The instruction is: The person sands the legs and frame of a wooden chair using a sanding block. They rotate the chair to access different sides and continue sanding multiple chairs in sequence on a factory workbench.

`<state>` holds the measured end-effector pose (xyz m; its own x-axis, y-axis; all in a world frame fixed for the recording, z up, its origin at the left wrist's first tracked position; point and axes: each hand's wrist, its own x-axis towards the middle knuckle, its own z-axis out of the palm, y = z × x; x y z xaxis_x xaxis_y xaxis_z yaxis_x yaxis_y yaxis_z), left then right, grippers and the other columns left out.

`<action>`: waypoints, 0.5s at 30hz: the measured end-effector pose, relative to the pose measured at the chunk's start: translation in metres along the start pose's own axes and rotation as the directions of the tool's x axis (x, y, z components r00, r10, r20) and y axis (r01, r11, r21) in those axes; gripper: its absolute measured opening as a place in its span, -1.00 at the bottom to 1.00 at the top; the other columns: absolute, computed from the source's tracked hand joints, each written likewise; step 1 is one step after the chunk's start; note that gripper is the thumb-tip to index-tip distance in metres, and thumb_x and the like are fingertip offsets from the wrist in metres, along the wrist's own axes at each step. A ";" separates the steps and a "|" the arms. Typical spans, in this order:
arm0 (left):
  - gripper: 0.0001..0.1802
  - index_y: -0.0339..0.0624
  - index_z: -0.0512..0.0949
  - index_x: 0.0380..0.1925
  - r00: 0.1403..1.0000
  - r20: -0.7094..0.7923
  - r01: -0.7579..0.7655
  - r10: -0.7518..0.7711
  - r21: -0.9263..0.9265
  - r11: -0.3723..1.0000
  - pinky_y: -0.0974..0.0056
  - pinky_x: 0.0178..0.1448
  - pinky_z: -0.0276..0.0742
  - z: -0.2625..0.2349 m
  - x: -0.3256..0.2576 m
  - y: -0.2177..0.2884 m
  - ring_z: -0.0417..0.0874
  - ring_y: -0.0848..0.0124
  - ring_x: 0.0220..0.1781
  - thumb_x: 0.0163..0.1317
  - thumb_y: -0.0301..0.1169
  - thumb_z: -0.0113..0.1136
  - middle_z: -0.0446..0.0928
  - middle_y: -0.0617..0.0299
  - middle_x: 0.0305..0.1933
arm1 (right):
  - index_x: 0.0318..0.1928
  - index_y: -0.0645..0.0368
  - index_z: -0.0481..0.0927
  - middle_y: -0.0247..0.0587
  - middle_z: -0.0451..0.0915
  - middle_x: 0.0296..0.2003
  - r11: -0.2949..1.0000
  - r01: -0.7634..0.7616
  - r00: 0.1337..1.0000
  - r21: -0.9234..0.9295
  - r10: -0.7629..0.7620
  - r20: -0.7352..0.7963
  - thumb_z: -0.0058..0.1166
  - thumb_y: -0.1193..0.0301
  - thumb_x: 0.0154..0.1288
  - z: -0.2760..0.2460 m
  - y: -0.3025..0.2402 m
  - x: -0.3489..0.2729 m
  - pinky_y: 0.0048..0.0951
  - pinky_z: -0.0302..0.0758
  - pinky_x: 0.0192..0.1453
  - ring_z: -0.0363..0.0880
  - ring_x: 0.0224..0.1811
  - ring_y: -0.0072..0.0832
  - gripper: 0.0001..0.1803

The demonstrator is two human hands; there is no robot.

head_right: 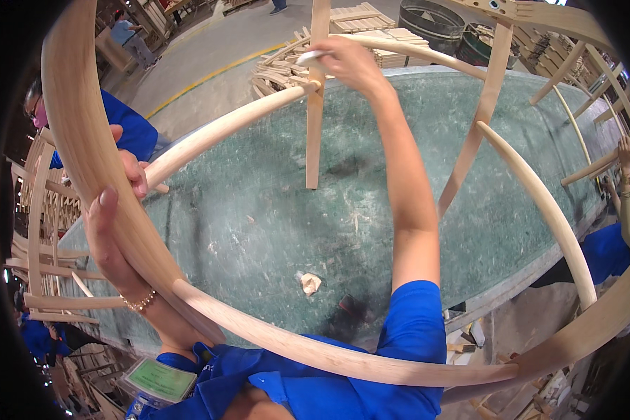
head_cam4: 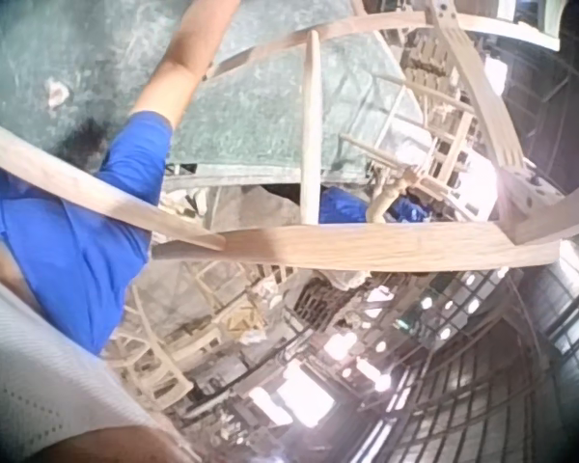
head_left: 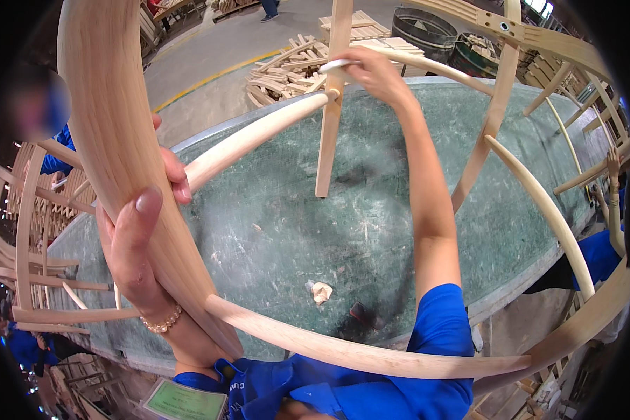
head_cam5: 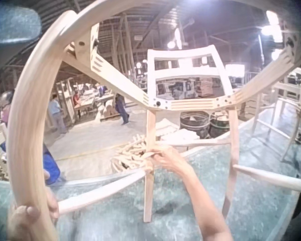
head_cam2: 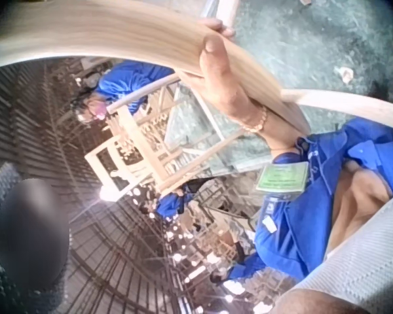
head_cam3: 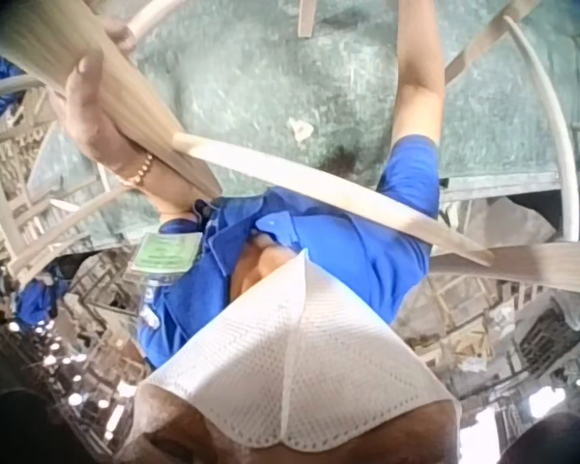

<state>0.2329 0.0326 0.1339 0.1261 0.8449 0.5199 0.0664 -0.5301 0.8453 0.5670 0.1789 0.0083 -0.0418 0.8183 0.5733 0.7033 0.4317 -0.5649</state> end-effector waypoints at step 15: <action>-0.23 -0.57 0.35 0.09 0.999 -0.036 0.029 -0.031 -0.066 0.997 0.37 -0.07 0.28 0.010 0.003 0.006 0.44 0.49 -0.33 0.00 -0.13 0.17 0.48 0.15 -0.39 | -0.16 -0.02 0.71 -0.19 0.46 -0.45 0.950 -0.307 0.803 0.046 0.285 -0.523 0.08 0.46 0.17 0.087 0.007 -0.057 -0.28 0.47 -0.24 0.53 -0.36 -0.28 -0.76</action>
<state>0.2439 0.0307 0.1393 0.0885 0.8632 0.4971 0.0041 -0.4993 0.8664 0.5122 0.1680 -0.0800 0.5383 0.5817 0.6098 0.6484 0.1763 -0.7406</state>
